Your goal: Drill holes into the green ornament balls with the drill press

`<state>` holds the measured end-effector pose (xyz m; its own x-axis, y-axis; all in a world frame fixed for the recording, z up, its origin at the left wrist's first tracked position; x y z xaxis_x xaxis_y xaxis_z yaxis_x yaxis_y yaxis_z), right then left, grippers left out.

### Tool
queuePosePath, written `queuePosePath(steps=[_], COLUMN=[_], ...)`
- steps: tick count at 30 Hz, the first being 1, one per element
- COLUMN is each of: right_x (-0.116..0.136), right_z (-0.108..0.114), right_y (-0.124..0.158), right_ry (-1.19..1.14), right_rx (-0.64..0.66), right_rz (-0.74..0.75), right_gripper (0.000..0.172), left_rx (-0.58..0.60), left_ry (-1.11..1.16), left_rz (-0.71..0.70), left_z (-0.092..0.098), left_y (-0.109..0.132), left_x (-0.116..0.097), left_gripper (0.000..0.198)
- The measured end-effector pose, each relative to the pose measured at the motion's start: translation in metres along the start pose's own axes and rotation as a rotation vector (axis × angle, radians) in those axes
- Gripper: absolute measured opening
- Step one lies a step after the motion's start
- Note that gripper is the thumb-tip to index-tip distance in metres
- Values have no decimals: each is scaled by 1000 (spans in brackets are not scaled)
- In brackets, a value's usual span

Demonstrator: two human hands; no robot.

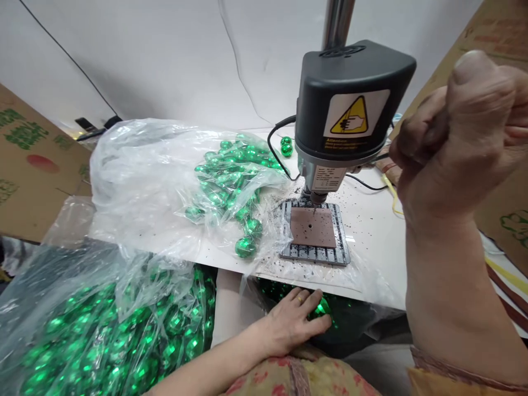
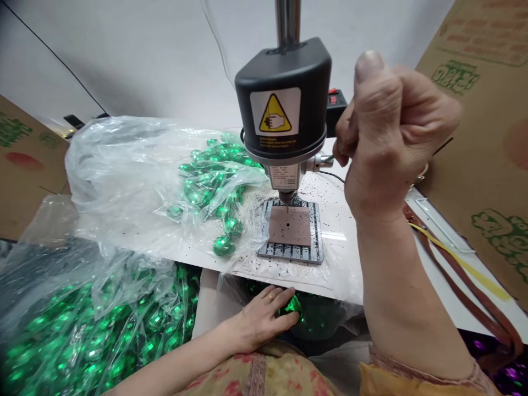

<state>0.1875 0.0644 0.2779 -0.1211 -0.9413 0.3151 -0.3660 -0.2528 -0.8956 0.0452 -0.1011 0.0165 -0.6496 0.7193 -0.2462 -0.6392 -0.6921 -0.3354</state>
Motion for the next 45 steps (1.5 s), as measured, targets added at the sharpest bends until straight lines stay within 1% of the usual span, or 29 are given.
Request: queuePosePath(steps=[2,3,5,6,7,8,10,11,12,13,15,17,18,21,23,24,27,29,31,33,34,35,36,37,38,40,42,44,45], right_x=[-3,-5,-9,-10,-10,-10,-9,-7,-6,-4,-2,-2,-1,-1,-1,-1,2,2,1,2,1,0,0,0,-1,0,1,1,1], right_z=[1,2,5,5,6,5,4,3,3,3,2,3,3,3,1,1,0,1,1,2,2,3,3,3,3,3,3,2,2], right_y=[0,0,0,0,-1,-1,-1,-1,0,0,0,0,0,0,0,1,1,2,2,1,1,1,0,0,0,0,1,2,2], right_ry=[2,-8,-32,-47,-62,-71,-63,-49,-34,-29,-31,-27,-26,-31,-29,-23,-10,-10,-14,-25,-26,-27,-30,-34,-36,-32,-18,-22,-32], right_rx=[1,-7,-42,-56,-69,-71,-73,-69,-71,-76,-80,-86,-85,-57,-30,-21,-26,-50,-63,-72,-74,-73,-73,-76,-75,-73,-72,-57,-51], right_rz=[-12,-9,-10,-10,-4,-3,-2,-4,-7,-5,-5,-6,0,-2,-26,-32,-16,-11,-10,3,1,-7,-13,-14,-17,-16,-16,-22,-19], right_gripper=[51,51,51,51,50,48,46,45,45,44,44,44,44,42,42,42,44,44,45,45,45,44,44,44,44,44,43,42,42], left_rx=[-12,-73,-296,-436,-582,-718,-906,-936,-926,-890,-805,-778,-788,-781,-773,-784,-781,-766,-874,-1015,-1013,-938,-803,-638,-481,-210,14,161,181], left_ry=[-60,-49,-21,-24,-41,-65,-82,-50,20,120,354,533,592,669,569,468,125,-62,-245,-343,-340,-309,-272,-255,-270,-359,-446,-458,-429], left_rz=[-43,-60,-39,32,159,340,788,998,1171,1300,1421,1410,1365,1120,1009,997,1042,1041,939,697,539,387,261,191,199,384,629,774,799], left_z=[-5,1,26,42,59,75,99,104,105,102,93,87,85,83,86,90,102,112,129,143,145,142,134,123,111,90,76,69,70], left_y=[8,11,18,23,31,41,69,83,93,100,99,84,72,29,10,8,21,34,46,44,34,18,-3,-26,-47,-77,-86,-82,-79], left_x=[1,1,9,20,35,55,101,124,145,164,194,215,223,239,247,251,258,250,223,181,160,144,131,124,126,149,183,206,212], left_gripper=[37,38,33,28,24,24,33,41,51,60,72,70,65,42,35,33,28,24,21,26,29,33,36,39,40,42,41,40,40])
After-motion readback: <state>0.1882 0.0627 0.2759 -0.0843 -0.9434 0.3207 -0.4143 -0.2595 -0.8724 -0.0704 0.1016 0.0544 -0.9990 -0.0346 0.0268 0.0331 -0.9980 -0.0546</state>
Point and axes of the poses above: each hand's wrist, its own y-axis away from the middle knuckle, its own z-axis out of the back of the hand, x = y × z, the point moved 9 cm from there along -y, towards the middle knuckle, and after that the axes turned 12 degrees about z, right-handed, at the moved point
